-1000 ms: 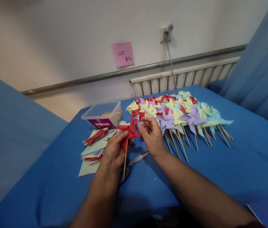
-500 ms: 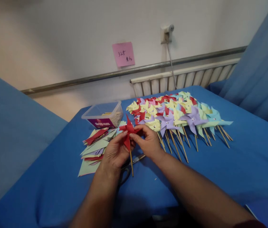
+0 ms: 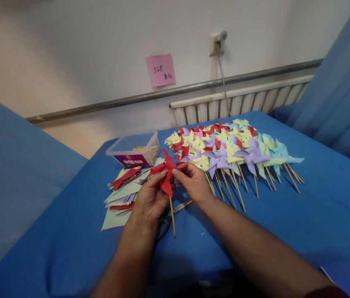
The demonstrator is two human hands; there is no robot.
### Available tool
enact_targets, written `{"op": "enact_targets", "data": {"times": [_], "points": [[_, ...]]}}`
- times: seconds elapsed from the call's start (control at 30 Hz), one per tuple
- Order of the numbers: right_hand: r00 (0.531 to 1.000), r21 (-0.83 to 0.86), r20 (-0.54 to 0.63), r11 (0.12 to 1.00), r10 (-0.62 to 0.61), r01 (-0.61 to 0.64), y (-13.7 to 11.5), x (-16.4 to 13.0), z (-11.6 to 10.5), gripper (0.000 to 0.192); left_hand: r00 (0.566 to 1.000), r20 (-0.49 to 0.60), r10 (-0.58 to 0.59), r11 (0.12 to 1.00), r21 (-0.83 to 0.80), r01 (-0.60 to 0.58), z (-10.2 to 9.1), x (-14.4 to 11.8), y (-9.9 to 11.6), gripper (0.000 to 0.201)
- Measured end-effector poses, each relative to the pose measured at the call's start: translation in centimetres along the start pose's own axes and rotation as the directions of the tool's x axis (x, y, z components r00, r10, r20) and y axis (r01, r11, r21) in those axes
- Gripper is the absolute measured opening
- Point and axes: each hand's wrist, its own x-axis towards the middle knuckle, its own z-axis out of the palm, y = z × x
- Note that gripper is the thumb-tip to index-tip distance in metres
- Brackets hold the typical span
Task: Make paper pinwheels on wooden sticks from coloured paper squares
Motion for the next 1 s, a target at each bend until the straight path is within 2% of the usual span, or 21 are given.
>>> {"op": "enact_targets", "data": {"times": [0.17,0.27,0.37,0.53,0.67,0.9,1.0], "points": [[0.999,0.002,0.015,0.999,0.051,-0.051,-0.4,-0.3,0.1,0.027,0.996,0.044,0.082,0.985,0.150,-0.088,0.1,-0.2,-0.5,0.018],[0.996,0.043,-0.015,0.996,0.084,-0.083,-0.4,-0.2,0.1,0.024,0.997,0.055,0.055,0.985,0.161,-0.063,0.0,-0.2,-0.8,0.016],[0.987,0.144,-0.035,0.979,0.154,-0.147,-0.5,0.0,0.0,0.024,0.998,0.064,0.016,0.994,0.107,-0.023,-0.2,-0.2,-0.7,0.014],[0.966,0.301,-0.002,0.921,0.260,-0.247,-1.3,0.4,0.0,0.026,0.982,0.180,-0.065,0.996,0.074,0.052,-0.5,0.2,-0.3,0.021],[0.964,0.318,0.003,0.914,0.264,-0.251,-1.7,0.5,0.1,0.026,0.970,0.233,-0.067,0.990,0.138,0.036,-0.7,0.2,-0.4,0.024],[0.964,0.254,0.028,0.931,0.264,-0.262,-1.7,0.3,0.1,0.029,0.987,0.157,-0.037,0.991,0.133,0.016,-0.8,0.0,-0.6,0.023],[0.969,0.257,0.005,0.936,0.247,-0.240,-1.7,0.3,0.1,0.029,0.980,0.197,-0.036,0.991,0.133,0.010,-0.6,-0.2,-0.4,0.021]]}}
